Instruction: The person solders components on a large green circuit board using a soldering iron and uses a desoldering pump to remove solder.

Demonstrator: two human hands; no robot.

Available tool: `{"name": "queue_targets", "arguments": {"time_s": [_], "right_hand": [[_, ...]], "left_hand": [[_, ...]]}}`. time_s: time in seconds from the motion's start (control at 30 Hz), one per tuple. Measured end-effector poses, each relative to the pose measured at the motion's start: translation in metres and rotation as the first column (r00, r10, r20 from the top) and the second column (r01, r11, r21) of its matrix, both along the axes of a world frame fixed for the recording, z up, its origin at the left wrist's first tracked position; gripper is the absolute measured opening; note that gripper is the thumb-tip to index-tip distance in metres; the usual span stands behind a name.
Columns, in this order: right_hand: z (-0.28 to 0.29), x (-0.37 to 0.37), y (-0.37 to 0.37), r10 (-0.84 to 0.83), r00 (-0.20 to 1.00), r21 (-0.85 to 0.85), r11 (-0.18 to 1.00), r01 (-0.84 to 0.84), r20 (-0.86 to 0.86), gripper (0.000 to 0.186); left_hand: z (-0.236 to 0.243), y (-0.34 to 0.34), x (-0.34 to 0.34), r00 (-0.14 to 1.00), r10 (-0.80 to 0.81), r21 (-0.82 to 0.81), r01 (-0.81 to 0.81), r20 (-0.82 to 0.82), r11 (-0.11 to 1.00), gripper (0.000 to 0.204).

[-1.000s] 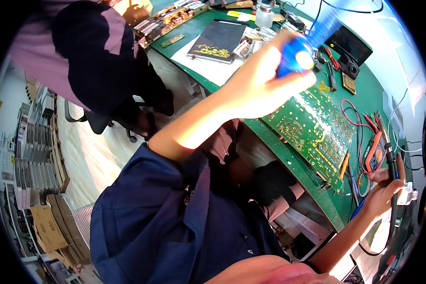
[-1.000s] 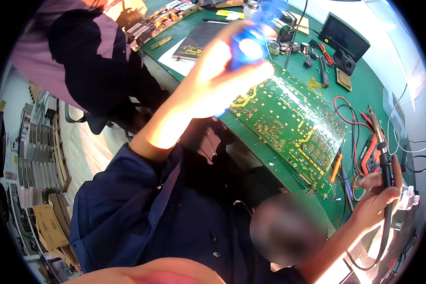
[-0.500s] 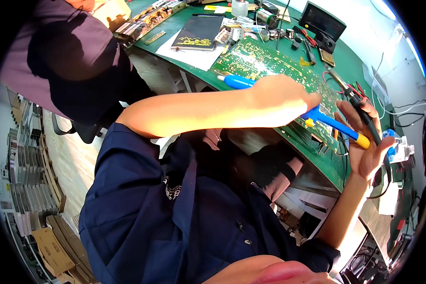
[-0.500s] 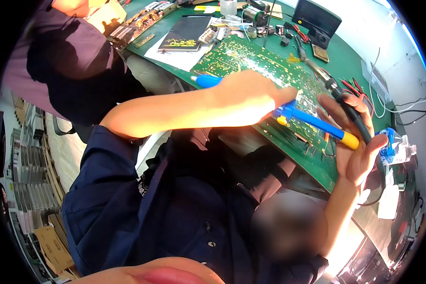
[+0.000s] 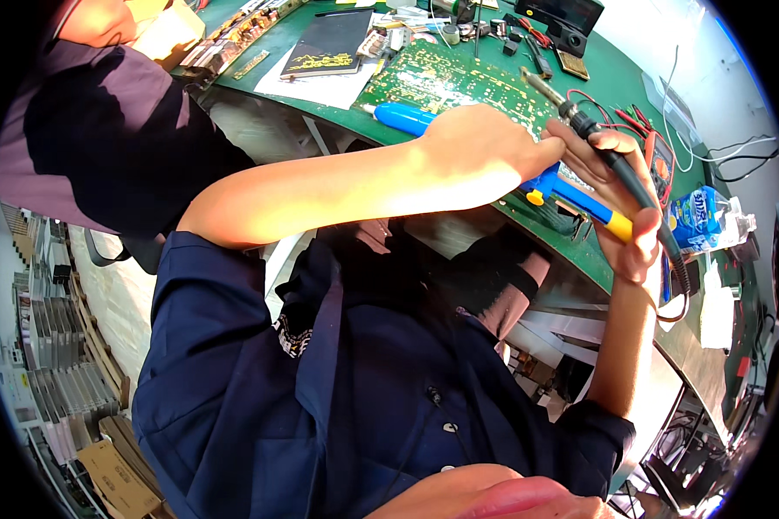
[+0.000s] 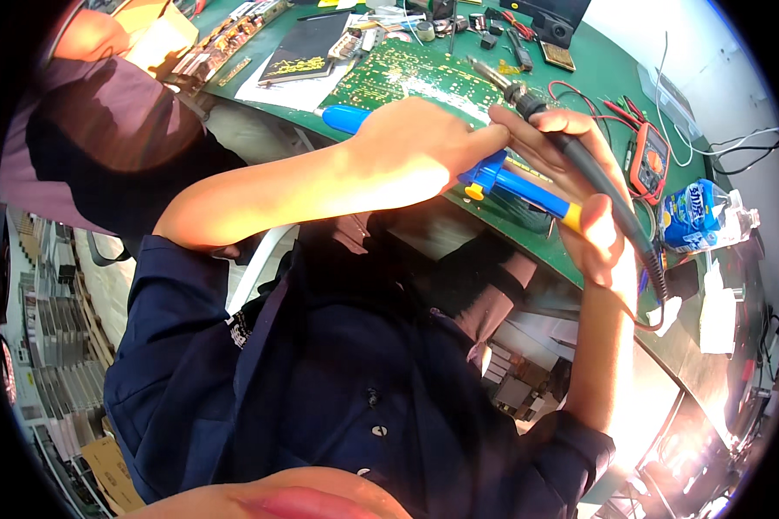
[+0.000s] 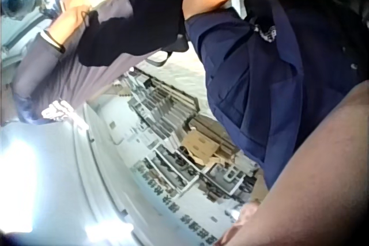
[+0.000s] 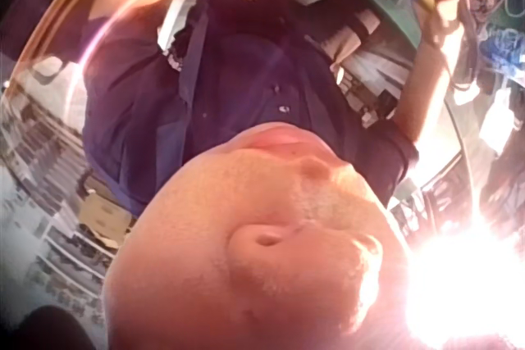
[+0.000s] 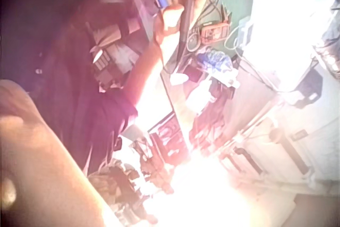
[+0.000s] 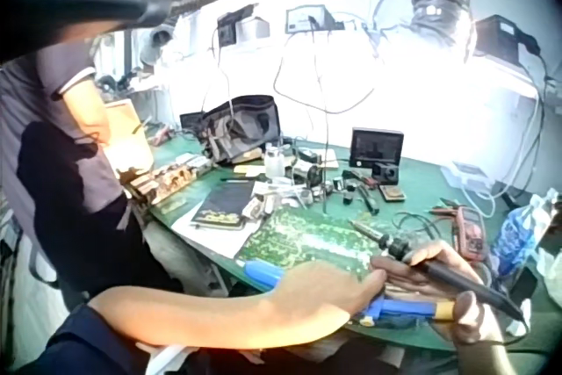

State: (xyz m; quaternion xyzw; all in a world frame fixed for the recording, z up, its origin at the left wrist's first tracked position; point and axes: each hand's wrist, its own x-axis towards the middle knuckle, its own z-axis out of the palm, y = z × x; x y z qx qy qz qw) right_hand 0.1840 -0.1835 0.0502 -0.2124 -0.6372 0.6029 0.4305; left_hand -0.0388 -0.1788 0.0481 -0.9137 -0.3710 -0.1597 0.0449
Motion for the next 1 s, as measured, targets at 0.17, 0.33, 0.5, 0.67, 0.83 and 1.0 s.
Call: {"name": "queue_targets", "arguments": {"time_s": [0.17, 0.33, 0.5, 0.67, 0.83, 1.0], "right_hand": [[-0.01, -0.015, -0.003, -0.04, 0.998, -0.017, 0.999, 0.039, -0.056, 0.097], [-0.021, -0.02, -0.003, -0.035, 0.992, -0.009, 0.999, 0.034, -0.122, 0.081], [-0.034, -0.023, -0.001, -0.088, 0.985, 0.111, 0.988, 0.105, -0.151, 0.074], [-0.042, -0.022, 0.001, -0.222, 0.973, 0.145, 0.963, 0.229, -0.058, 0.083], [-0.038, -0.014, 0.008, -0.179, 0.984, 0.07, 0.981, 0.18, -0.02, 0.076], [-0.026, 0.009, 0.027, -0.246, 0.969, 0.242, 0.941, 0.236, 0.009, 0.074]], "left_hand": [[-0.005, 0.002, 0.012, 0.999, 0.0, 0.027, 0.001, -0.038, 1.0, 0.023], [-0.013, 0.009, 0.013, 0.999, -0.05, 0.098, 0.049, 0.009, 0.994, 0.021], [-0.02, 0.017, 0.014, 0.982, -0.173, 0.174, 0.158, 0.078, 0.972, 0.026], [-0.024, 0.021, 0.023, 0.965, -0.235, 0.103, 0.224, 0.12, 0.969, 0.025], [-0.021, 0.025, 0.017, 0.983, -0.174, 0.059, 0.17, 0.066, 0.984, 0.027], [-0.013, 0.042, -0.025, 0.997, 0.036, 0.01, -0.036, -0.064, 0.999, 0.028]]}}
